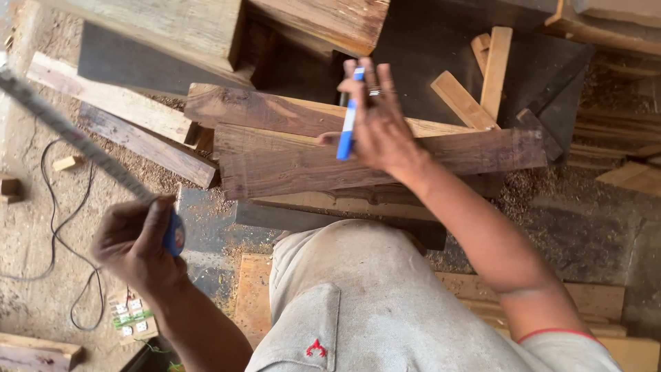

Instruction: Measuring and marking wood blocks using a ruler and try square.

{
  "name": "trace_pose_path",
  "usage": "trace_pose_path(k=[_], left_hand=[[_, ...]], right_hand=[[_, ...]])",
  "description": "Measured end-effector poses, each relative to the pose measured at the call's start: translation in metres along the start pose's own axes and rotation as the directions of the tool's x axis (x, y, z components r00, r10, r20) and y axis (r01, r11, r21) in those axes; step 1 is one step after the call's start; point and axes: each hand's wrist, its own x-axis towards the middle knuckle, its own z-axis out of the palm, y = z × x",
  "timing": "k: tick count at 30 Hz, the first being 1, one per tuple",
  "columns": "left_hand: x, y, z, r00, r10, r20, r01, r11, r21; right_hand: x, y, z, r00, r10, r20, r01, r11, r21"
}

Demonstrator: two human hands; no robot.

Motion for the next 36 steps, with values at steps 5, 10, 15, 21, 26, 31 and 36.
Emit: trace_pose_path(k=[5, 10, 15, 21, 26, 31, 36], left_hand=[[-0.003, -0.024, -0.003, 0.997, -0.052, 0.059, 0.053, 0.999, -0.011], [-0.005, -0.045, 0.001, 0.969, -0.238, 0.068, 0.241, 0.970, -0.029], [-0.003, -0.065, 0.009, 0.908, -0.419, 0.011, 0.418, 0.906, 0.063], [-0.006, -0.029, 0.012, 0.901, -0.432, 0.046, 0.423, 0.896, 0.135], [-0.006, -0.049, 0.018, 0.890, -0.452, 0.058, 0.415, 0.856, 0.310], [-0.008, -0.057, 0.002, 0.894, -0.437, 0.098, 0.405, 0.882, 0.242], [-0.024, -0.054, -0.004, 0.914, -0.386, 0.124, 0.375, 0.921, 0.104]], right_hand=[[-0.027, 0.039, -0.012, 0.999, 0.044, -0.021, -0.048, 0.981, -0.188], [-0.067, 0.019, -0.058, 0.994, 0.103, 0.042, -0.104, 0.994, 0.018], [-0.096, 0.022, -0.047, 0.997, 0.010, 0.080, 0.010, 0.972, -0.236], [-0.156, 0.022, -0.018, 0.992, -0.066, -0.109, 0.015, 0.909, -0.416], [-0.161, -0.012, -0.011, 0.963, -0.049, -0.265, -0.076, 0.894, -0.442], [-0.161, -0.045, -0.016, 0.957, -0.004, -0.291, -0.107, 0.924, -0.367], [-0.182, -0.051, -0.007, 0.926, 0.275, -0.257, -0.297, 0.954, -0.046]])
